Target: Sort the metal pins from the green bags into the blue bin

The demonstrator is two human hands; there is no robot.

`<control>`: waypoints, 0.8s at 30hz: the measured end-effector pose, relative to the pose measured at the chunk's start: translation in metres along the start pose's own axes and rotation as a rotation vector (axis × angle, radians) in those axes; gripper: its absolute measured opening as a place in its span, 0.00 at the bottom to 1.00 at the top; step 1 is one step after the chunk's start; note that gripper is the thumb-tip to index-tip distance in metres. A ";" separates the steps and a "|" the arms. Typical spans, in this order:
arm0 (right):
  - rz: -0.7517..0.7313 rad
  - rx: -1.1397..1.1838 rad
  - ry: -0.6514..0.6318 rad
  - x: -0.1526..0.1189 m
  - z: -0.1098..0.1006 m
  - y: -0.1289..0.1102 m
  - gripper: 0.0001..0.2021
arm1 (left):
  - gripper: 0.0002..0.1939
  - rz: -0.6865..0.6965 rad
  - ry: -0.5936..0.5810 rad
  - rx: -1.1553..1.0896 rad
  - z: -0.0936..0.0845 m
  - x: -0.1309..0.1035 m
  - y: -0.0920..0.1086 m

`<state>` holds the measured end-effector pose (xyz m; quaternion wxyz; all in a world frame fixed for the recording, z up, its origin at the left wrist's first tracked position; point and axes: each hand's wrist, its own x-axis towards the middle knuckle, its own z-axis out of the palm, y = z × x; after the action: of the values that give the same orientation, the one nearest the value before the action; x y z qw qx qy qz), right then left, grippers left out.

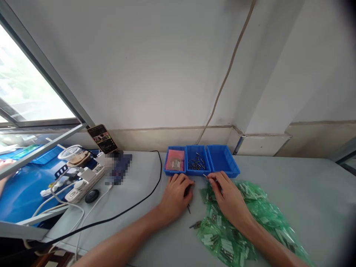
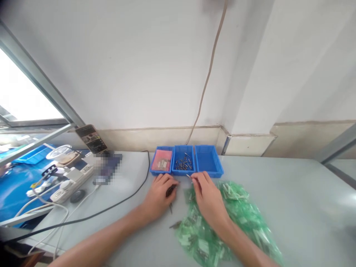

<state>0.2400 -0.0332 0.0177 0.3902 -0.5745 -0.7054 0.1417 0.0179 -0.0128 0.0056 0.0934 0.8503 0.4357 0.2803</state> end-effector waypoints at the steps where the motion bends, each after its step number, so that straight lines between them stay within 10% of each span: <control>1: 0.005 0.016 0.001 0.000 0.001 0.001 0.11 | 0.12 0.006 0.004 0.004 0.001 0.000 -0.001; 13: 0.145 0.398 -0.017 0.001 0.002 -0.001 0.13 | 0.04 0.023 -0.026 0.022 -0.009 -0.002 0.002; 24: 0.156 0.395 -0.012 0.000 0.000 -0.001 0.15 | 0.42 0.078 -0.268 0.135 -0.036 -0.026 -0.003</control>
<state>0.2389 -0.0332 0.0182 0.4790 -0.5389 -0.6195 0.3105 -0.0163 -0.0348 0.0232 0.0826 0.9006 0.4039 0.1378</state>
